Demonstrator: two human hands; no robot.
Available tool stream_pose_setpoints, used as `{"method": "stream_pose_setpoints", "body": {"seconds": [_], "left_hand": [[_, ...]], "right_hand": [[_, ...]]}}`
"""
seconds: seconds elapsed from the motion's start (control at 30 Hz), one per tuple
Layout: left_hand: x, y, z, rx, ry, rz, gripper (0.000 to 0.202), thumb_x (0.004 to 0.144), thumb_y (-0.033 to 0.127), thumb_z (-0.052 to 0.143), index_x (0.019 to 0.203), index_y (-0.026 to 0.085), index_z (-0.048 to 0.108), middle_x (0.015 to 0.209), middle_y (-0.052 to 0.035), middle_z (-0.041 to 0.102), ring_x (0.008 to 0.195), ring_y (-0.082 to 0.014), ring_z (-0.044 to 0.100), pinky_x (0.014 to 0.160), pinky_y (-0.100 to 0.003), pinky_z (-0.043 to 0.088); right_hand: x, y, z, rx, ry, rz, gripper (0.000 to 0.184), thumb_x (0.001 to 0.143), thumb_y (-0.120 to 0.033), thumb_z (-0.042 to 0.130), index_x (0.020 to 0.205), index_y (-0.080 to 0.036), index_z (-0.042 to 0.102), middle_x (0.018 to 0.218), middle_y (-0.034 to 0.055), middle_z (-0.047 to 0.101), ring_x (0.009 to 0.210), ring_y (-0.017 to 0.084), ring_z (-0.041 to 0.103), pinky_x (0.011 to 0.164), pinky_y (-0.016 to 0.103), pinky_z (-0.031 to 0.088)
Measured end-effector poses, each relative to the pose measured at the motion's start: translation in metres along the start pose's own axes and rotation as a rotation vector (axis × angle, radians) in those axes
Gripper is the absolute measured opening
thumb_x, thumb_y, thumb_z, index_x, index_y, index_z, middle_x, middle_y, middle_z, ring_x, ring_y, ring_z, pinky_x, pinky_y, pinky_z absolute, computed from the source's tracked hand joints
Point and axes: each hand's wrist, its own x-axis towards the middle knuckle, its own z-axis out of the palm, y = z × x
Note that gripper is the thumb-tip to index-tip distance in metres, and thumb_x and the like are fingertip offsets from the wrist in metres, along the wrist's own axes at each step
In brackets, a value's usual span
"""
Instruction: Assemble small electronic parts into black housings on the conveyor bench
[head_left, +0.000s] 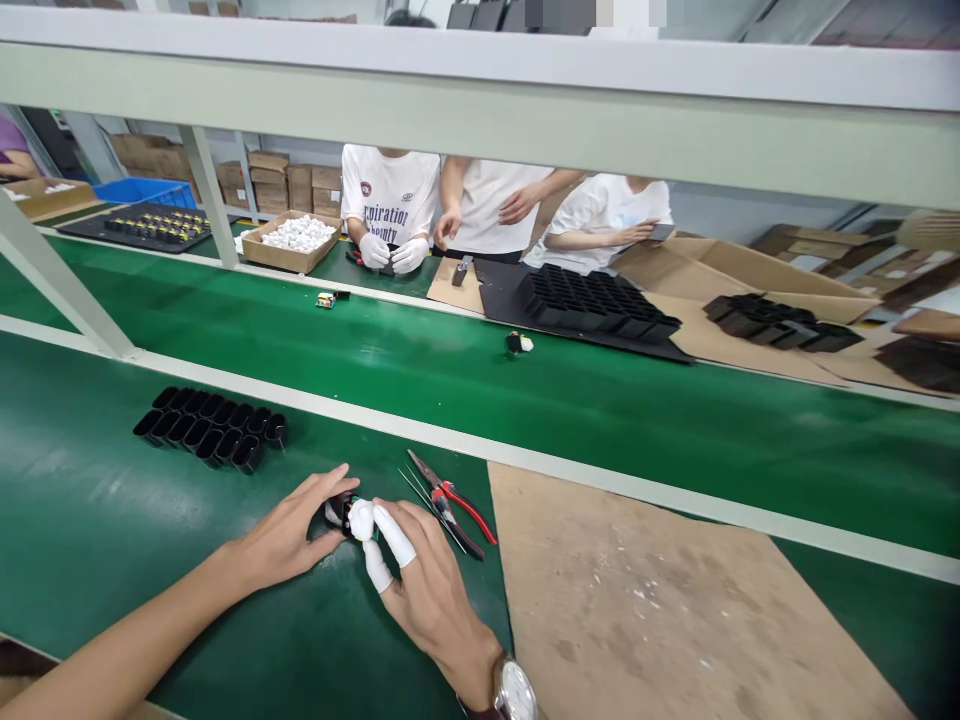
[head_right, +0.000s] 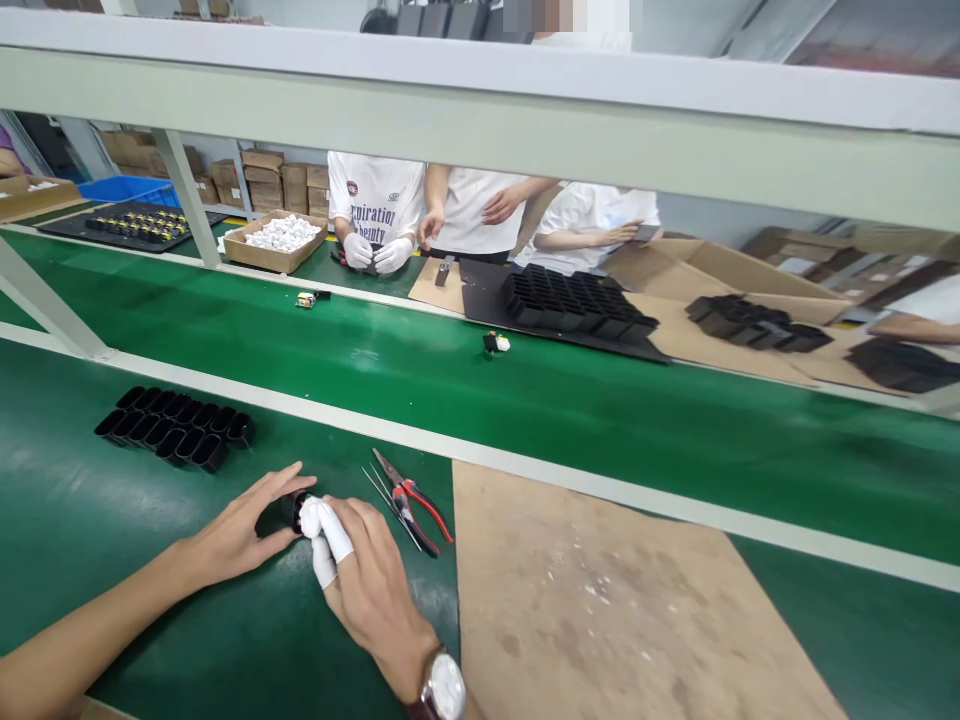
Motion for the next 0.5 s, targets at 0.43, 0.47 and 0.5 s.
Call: {"method": "stream_pose_setpoints", "body": {"seconds": [0.43, 0.47, 0.5], "left_hand": [[0.0018, -0.0025, 0.001, 0.0, -0.008, 0.018, 0.083, 0.104, 0.022, 0.062, 0.168, 0.033, 0.012, 0.155, -0.0108, 0.056, 0.145, -0.0278, 0.051, 0.118, -0.052, 0.049], [0.0021, -0.0022, 0.0012, 0.0, -0.007, 0.021, 0.082, 0.104, 0.022, 0.062, 0.168, 0.033, 0.013, 0.154, -0.0107, 0.057, 0.145, -0.0277, 0.05, 0.118, -0.052, 0.049], [0.0025, -0.0018, 0.0013, 0.0, -0.008, 0.024, 0.082, 0.104, 0.022, 0.062, 0.168, 0.034, 0.013, 0.154, -0.0103, 0.057, 0.145, -0.0275, 0.05, 0.118, -0.052, 0.048]], "right_hand": [[-0.0012, -0.0014, 0.0021, -0.061, -0.069, 0.027, 0.057, 0.1, -0.007, 0.058, 0.154, -0.011, 0.043, 0.13, 0.0176, 0.068, 0.116, 0.031, 0.063, 0.094, 0.048, 0.06], [-0.0017, -0.0013, 0.0022, -0.064, -0.077, 0.028, 0.057, 0.099, -0.006, 0.057, 0.154, -0.01, 0.043, 0.131, 0.0179, 0.068, 0.117, 0.031, 0.063, 0.095, 0.048, 0.06], [-0.0022, -0.0012, 0.0024, -0.067, -0.088, 0.027, 0.057, 0.099, -0.005, 0.057, 0.154, -0.01, 0.043, 0.131, 0.0181, 0.067, 0.118, 0.031, 0.063, 0.096, 0.048, 0.06]]}}
